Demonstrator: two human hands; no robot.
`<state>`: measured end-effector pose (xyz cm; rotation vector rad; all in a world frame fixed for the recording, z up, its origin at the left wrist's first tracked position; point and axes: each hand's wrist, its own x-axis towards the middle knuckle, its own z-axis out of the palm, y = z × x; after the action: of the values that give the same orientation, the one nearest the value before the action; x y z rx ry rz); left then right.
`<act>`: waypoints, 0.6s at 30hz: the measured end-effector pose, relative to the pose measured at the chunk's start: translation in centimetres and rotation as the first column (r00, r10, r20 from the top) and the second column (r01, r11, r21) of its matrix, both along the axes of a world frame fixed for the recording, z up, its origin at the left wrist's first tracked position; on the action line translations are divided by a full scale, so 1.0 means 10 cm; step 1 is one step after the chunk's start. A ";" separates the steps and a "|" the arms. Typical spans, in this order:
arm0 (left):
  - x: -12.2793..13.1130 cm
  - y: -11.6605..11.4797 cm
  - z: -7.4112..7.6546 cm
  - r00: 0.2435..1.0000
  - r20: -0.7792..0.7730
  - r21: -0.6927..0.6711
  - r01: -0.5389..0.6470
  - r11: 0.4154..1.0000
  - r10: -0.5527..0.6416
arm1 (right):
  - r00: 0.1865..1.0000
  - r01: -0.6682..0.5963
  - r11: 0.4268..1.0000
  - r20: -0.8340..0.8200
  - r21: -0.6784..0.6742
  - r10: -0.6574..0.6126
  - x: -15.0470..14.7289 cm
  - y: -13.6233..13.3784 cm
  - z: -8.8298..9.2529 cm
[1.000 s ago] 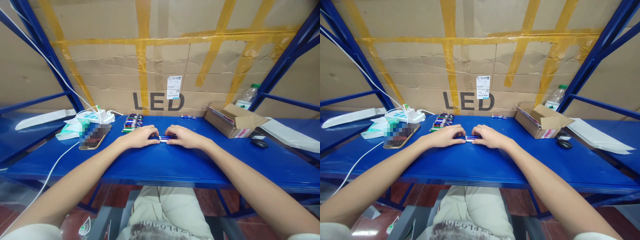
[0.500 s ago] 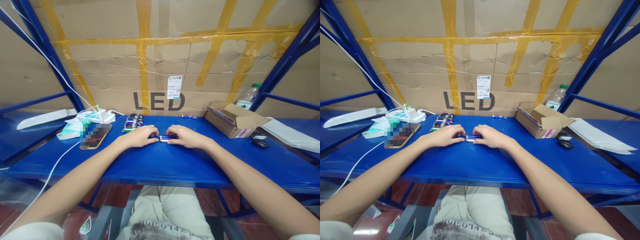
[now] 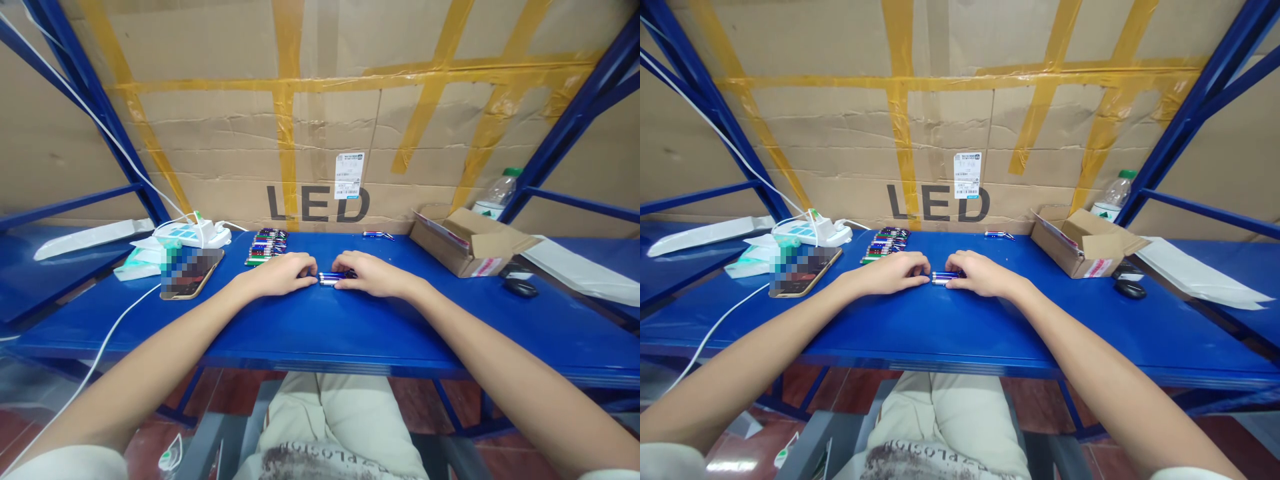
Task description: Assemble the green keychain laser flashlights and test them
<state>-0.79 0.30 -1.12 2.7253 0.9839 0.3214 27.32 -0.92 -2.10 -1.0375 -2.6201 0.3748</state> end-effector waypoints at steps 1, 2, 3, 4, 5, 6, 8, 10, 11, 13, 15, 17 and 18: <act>0.00 0.00 0.00 1.000 -0.005 -0.001 -0.002 1.000 0.002 | 1.000 0.000 1.000 -0.002 0.001 0.000 0.00 0.00 0.00; 0.00 -0.01 0.01 1.000 -0.008 -0.003 -0.004 1.000 0.004 | 1.000 -0.001 1.000 -0.004 0.002 0.001 0.00 0.00 0.00; 0.00 -0.01 0.01 1.000 -0.010 -0.004 -0.007 1.000 0.007 | 1.000 -0.001 1.000 -0.005 0.003 0.001 0.01 0.00 -0.01; 0.00 -0.01 0.01 1.000 -0.010 -0.004 -0.009 1.000 0.009 | 1.000 -0.002 1.000 -0.007 0.005 0.002 0.01 0.01 -0.01; 0.00 -0.01 0.01 1.000 -0.008 -0.004 -0.009 1.000 0.009 | 1.000 -0.003 1.000 -0.007 0.005 0.003 0.01 0.01 -0.01; 0.00 -0.01 0.01 1.000 -0.007 -0.005 -0.008 1.000 0.008 | 1.000 -0.003 1.000 -0.007 0.004 0.003 0.01 0.01 -0.01; 0.00 0.00 0.01 1.000 -0.005 -0.006 -0.003 1.000 0.003 | 1.000 -0.001 1.000 -0.006 0.002 0.001 0.01 0.01 -0.01; 0.00 0.00 0.00 1.000 -0.002 -0.001 0.000 1.000 0.000 | 1.000 0.000 1.000 -0.004 0.004 0.001 0.02 0.01 -0.01; 0.00 0.00 0.00 1.000 -0.002 0.001 0.001 1.000 -0.001 | 1.000 -0.001 1.000 -0.004 0.006 0.001 0.02 0.01 -0.01; 0.00 0.00 0.00 1.000 -0.006 0.001 0.003 1.000 -0.003 | 1.000 -0.003 1.000 -0.005 0.009 0.003 0.01 0.01 -0.01; 0.00 0.00 0.00 1.000 -0.012 -0.001 0.001 1.000 -0.001 | 1.000 -0.004 1.000 -0.007 0.012 0.004 0.01 0.01 -0.01; 0.00 0.00 -0.01 1.000 -0.008 -0.001 -0.005 1.000 0.005 | 1.000 -0.006 1.000 -0.010 0.015 0.006 0.02 0.01 -0.01; 0.00 0.00 -0.01 1.000 -0.005 0.000 -0.008 1.000 0.008 | 1.000 -0.007 1.000 -0.009 0.016 0.007 0.02 0.01 -0.01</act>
<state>-0.78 0.33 -1.20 2.7239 0.9960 0.3159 27.48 -0.83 -2.20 -1.0196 -2.6146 0.3591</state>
